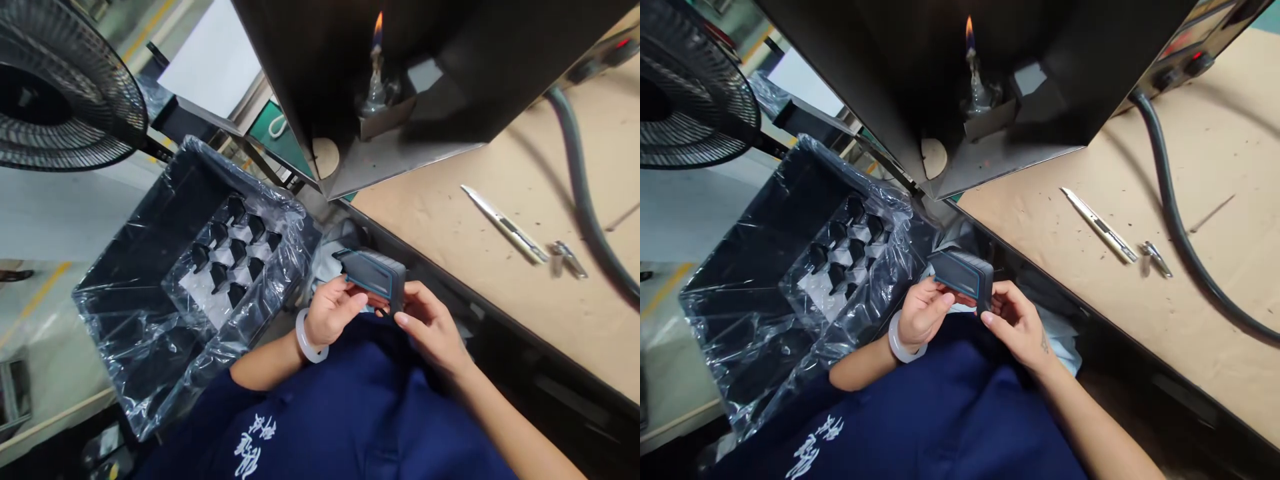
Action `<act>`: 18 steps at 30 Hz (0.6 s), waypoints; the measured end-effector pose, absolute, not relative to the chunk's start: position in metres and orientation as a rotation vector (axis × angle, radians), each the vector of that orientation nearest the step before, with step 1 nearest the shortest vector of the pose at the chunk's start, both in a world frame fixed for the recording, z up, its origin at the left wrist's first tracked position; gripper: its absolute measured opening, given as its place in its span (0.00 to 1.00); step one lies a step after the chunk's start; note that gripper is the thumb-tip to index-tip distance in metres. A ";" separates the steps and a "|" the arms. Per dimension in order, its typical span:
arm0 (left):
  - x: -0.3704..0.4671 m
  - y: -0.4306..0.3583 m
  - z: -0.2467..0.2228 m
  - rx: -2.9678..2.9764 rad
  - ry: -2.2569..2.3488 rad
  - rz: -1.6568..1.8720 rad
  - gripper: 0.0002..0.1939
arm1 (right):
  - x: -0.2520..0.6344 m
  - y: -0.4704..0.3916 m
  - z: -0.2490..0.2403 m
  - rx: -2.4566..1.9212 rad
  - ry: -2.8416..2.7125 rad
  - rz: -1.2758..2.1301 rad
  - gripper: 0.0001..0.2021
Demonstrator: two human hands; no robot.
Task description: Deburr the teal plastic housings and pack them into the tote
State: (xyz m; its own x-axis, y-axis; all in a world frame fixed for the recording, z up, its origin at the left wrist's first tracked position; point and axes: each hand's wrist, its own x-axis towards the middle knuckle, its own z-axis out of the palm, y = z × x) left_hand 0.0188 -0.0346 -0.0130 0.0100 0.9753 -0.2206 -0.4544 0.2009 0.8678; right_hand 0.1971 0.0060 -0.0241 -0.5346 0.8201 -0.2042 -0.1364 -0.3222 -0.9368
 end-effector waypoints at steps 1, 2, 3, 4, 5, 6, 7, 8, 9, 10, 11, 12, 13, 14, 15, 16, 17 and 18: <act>0.020 -0.034 -0.012 0.704 0.982 1.277 0.18 | 0.198 0.005 -0.025 -0.930 -1.261 1.921 0.18; 0.021 -0.033 -0.012 0.717 0.989 1.285 0.17 | 0.199 0.004 -0.026 -0.932 -1.259 1.925 0.18; 0.021 -0.032 -0.010 0.727 1.002 1.287 0.17 | 0.200 0.003 -0.027 -0.936 -1.254 1.928 0.17; 0.022 -0.031 -0.010 0.734 1.022 1.284 0.17 | 0.201 0.002 -0.028 -0.939 -1.247 1.929 0.17; 0.022 -0.031 -0.009 0.739 1.043 1.278 0.18 | 0.202 0.001 -0.028 -0.938 -1.235 1.929 0.17; 0.022 -0.030 -0.009 0.741 1.064 1.268 0.19 | 0.202 0.000 -0.029 -0.933 -1.213 1.929 0.17; 0.022 -0.031 -0.010 0.742 1.080 1.257 0.20 | 0.202 -0.002 -0.029 -0.920 -1.188 1.935 0.18; 0.023 -0.031 -0.011 0.742 1.091 1.249 0.21 | 0.201 -0.003 -0.028 -0.906 -1.158 1.946 0.19; 0.023 -0.032 -0.012 0.744 1.097 1.243 0.22 | 0.200 -0.003 -0.027 -0.893 -1.127 1.961 0.21; 0.023 -0.033 -0.014 0.747 1.102 1.238 0.22 | 0.199 -0.004 -0.026 -0.886 -1.098 1.978 0.23; 0.023 -0.034 -0.015 0.751 1.106 1.231 0.22 | 0.199 -0.005 -0.025 -0.884 -1.076 1.996 0.25; 0.023 -0.035 -0.016 0.755 1.109 1.225 0.22 | 0.198 -0.005 -0.023 -0.883 -1.062 2.007 0.27; 0.023 -0.036 -0.017 0.755 1.108 1.221 0.22 | 0.198 -0.006 -0.022 -0.885 -1.054 2.012 0.29; 0.023 -0.037 -0.017 0.751 1.105 1.217 0.22 | 0.197 -0.006 -0.020 -0.891 -1.048 2.012 0.31; 0.023 -0.037 -0.017 0.742 1.102 1.216 0.21 | 0.198 -0.007 -0.019 -0.893 -1.043 2.013 0.31; 0.023 -0.038 -0.017 0.731 1.098 1.217 0.21 | 0.198 -0.007 -0.018 -0.893 -1.035 2.015 0.32; 0.023 -0.038 -0.017 0.721 1.095 1.220 0.20 | 0.199 -0.008 -0.018 -0.890 -1.024 2.017 0.32; 0.023 -0.037 -0.016 0.710 1.094 1.227 0.20 | 0.200 -0.008 -0.018 -0.888 -1.012 2.019 0.32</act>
State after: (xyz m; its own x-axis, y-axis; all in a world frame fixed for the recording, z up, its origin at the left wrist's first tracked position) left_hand 0.0234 -0.0374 -0.0160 -0.0268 0.9638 -0.2651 -0.3733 0.2364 0.8971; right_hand 0.1999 -0.0084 -0.0177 -0.5201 0.8133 -0.2607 -0.2780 -0.4498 -0.8487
